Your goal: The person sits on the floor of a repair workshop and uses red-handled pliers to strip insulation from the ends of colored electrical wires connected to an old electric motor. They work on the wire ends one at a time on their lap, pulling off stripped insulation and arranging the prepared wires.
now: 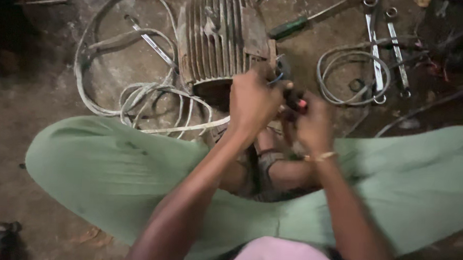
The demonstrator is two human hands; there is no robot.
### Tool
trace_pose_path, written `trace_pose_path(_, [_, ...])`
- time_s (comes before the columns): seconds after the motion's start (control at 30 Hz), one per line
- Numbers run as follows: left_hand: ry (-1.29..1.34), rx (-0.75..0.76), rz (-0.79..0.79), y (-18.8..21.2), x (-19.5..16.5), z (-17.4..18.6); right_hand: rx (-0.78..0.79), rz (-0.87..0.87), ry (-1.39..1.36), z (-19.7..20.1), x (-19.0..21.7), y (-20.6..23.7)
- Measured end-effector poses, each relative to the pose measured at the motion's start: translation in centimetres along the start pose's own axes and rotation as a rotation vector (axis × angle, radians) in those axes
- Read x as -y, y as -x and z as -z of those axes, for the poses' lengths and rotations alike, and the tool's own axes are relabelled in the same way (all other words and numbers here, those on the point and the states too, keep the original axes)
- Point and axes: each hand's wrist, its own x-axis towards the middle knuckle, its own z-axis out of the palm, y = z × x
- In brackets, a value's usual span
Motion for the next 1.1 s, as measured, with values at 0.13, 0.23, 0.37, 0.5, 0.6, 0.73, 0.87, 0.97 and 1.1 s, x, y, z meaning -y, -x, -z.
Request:
trace_pose_path(0.13, [-0.105,0.092,-0.334,0.1,0.4,2.1,0.146,0.13,0.244,1.8,-1.3,-0.1])
trace_pose_path(0.23, [-0.289,0.116,-0.376,-0.1,0.7,1.8,0.197,0.022,0.208,1.8,-1.7,0.3])
trace_pose_path(0.37, [-0.275,0.062,-0.2,1.0,1.7,-0.3,0.156,0.099,0.24,1.8,-2.5,0.8])
trace_pose_path(0.5, [-0.113,0.024,-0.183,1.1,2.2,-0.7,0.177,0.104,0.108,2.3,-2.4,0.1])
trace_pose_path(0.6, [-0.197,0.068,-0.233,1.2,1.9,0.1,0.219,0.221,0.343,3.6,-2.0,0.0])
trace_pose_path(0.73, [-0.349,0.134,-0.404,1.8,1.5,1.1,0.388,-0.023,0.31,5.3,-1.3,0.3])
trace_pose_path(0.87, [-0.434,0.019,-0.699,1.7,1.5,1.4,0.477,0.023,0.193,7.0,-1.6,0.5])
trace_pose_path(0.97, [-0.464,-0.006,-0.797,1.3,1.5,2.0,0.565,-0.159,-0.013,7.7,-2.1,0.5])
trace_pose_path(1.1, [-0.422,-0.032,-0.793,1.4,1.4,2.4,0.626,-0.173,-0.071,8.4,-2.7,0.2])
